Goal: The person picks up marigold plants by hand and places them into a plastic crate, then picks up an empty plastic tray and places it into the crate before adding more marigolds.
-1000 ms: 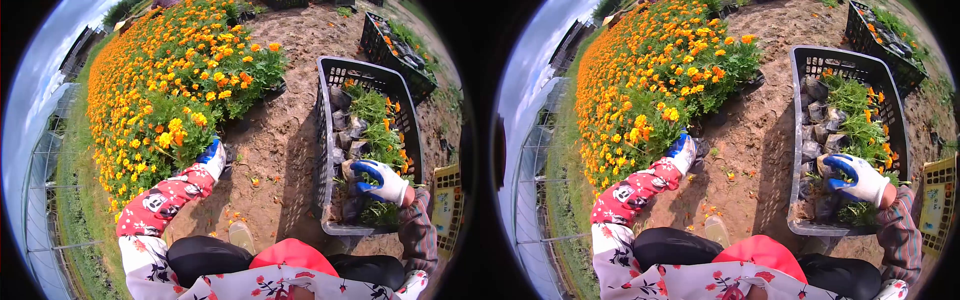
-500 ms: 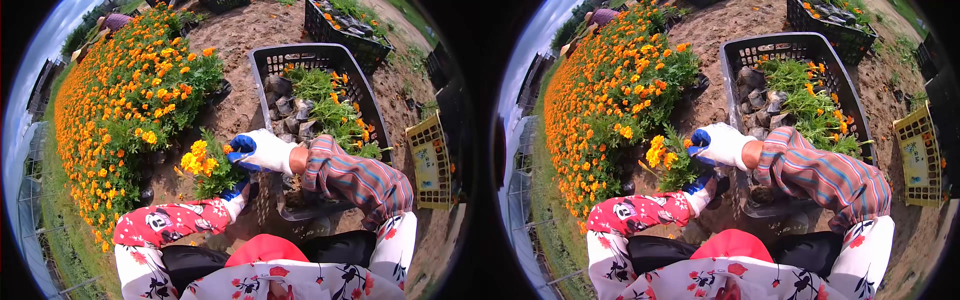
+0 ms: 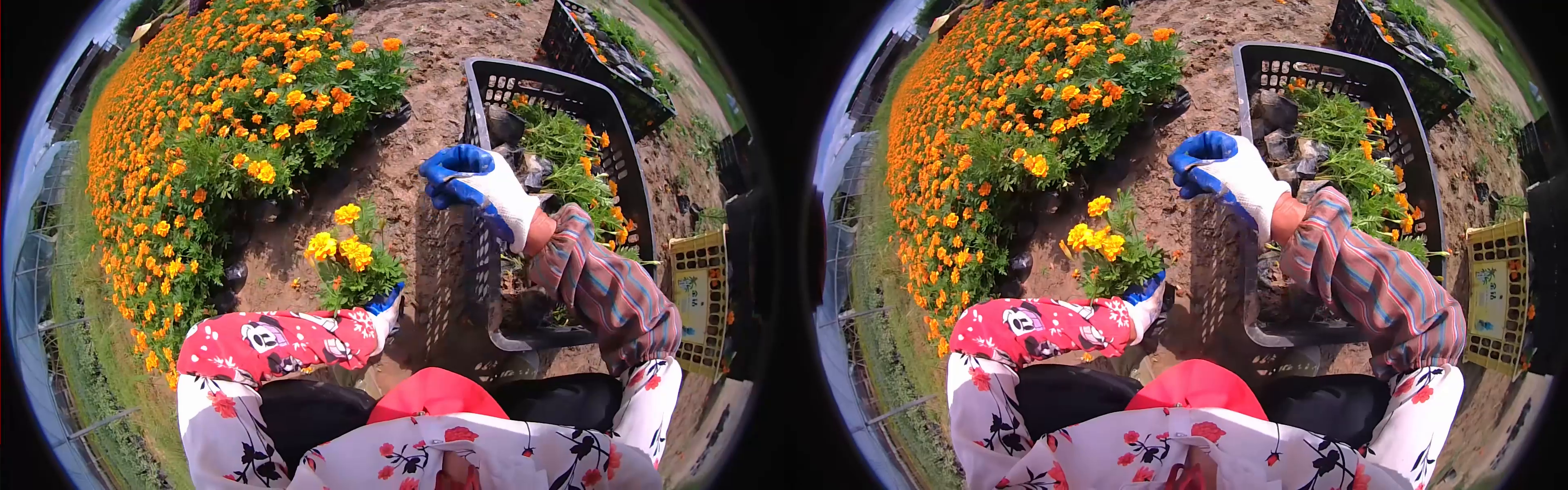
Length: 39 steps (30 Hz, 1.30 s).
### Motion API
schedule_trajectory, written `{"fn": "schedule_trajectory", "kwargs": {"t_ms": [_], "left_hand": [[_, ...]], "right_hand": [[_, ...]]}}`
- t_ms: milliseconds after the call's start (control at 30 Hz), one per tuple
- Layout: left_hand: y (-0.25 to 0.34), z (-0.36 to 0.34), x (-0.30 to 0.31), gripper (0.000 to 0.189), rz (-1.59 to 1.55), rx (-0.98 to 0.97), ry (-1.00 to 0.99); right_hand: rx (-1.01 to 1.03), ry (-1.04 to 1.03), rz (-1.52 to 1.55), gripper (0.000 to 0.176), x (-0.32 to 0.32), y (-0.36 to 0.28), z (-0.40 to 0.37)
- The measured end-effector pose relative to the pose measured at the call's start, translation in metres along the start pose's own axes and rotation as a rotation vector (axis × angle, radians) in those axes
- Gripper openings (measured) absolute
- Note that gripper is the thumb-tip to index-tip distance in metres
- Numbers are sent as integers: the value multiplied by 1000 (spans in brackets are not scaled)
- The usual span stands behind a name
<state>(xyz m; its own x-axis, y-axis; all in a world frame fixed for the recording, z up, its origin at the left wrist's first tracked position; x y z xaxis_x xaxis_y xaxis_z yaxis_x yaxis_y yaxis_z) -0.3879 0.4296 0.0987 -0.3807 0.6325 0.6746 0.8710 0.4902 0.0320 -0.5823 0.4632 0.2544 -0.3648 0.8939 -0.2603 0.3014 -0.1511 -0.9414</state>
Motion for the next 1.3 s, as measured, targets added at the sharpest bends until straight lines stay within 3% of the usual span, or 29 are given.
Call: {"fn": "schedule_trajectory", "kwargs": {"t_ms": [33,67,133,167,267,400,433,467,500,533,600,633,667,733,767,867,933,1100,1167,1200,1300], "left_hand": [[1,-1,-2,31,-1,-2,-7],[1,0,-3,31,-2,-5,-11],[4,-1,-5,31,4,-19,-29],[5,-1,-6,31,9,-28,-34],[8,-3,-9,30,21,-43,-55],[13,-3,-10,30,33,-66,-69],[13,-6,-13,30,28,-68,-78],[15,-5,-12,29,26,-73,-77],[17,-3,-12,29,20,-77,-77],[18,-3,-10,29,16,-84,-73],[22,-2,-10,29,18,-93,-78],[24,-3,-10,29,27,-101,-81],[24,-3,-11,29,31,-102,-83],[25,-4,-14,29,36,-111,-93],[26,-3,-15,28,34,-114,-96],[29,-4,-16,28,27,-121,-101],[30,-4,-18,28,28,-127,-112],[35,-4,-22,28,32,-145,-139],[37,-5,-23,28,38,-149,-147],[38,-5,-24,27,41,-153,-154],[40,-6,-27,27,51,-160,-167]], "right_hand": [[109,-108,-237,30,-10,-11,5],[140,-86,-621,48,-13,-10,-1],[496,-176,-963,61,-38,-1,-11],[439,-304,-1122,66,-46,20,-16],[159,-611,-1281,33,-76,46,-33],[295,-456,-1186,26,-59,39,-23],[-173,-296,-625,23,-33,41,-16],[-220,-216,-482,22,-15,24,-5],[-141,-159,-420,22,-3,10,6],[56,-212,-684,28,0,3,20],[721,-125,-1011,45,-22,-25,14],[416,-230,-839,60,-23,-9,20],[363,-209,-792,51,-28,-1,26],[-86,-439,-880,38,-50,9,17],[74,-566,-896,33,-65,11,16],[-62,-987,-1250,38,-90,53,-5],[-201,-1130,-1248,37,-91,64,-21],[-19,-1064,-1257,33,-86,89,-19],[90,-927,-1352,30,-87,82,-19],[152,-806,-1439,28,-87,75,-18],[407,-792,-1583,17,-84,75,-20]]}}
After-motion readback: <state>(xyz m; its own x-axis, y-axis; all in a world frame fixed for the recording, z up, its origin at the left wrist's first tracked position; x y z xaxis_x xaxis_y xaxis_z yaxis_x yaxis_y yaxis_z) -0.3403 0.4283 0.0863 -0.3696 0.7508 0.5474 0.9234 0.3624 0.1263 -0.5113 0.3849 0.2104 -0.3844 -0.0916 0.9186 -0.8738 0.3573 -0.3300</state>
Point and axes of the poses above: each hand's wrist, its own z-axis towards the middle knuckle, its own x-axis out of the back of the hand, y = z × x, the point moved 9 cm from there along z, towards the middle knuckle, and after that the axes turned 5 degrees about y, right-handed, at the moved point
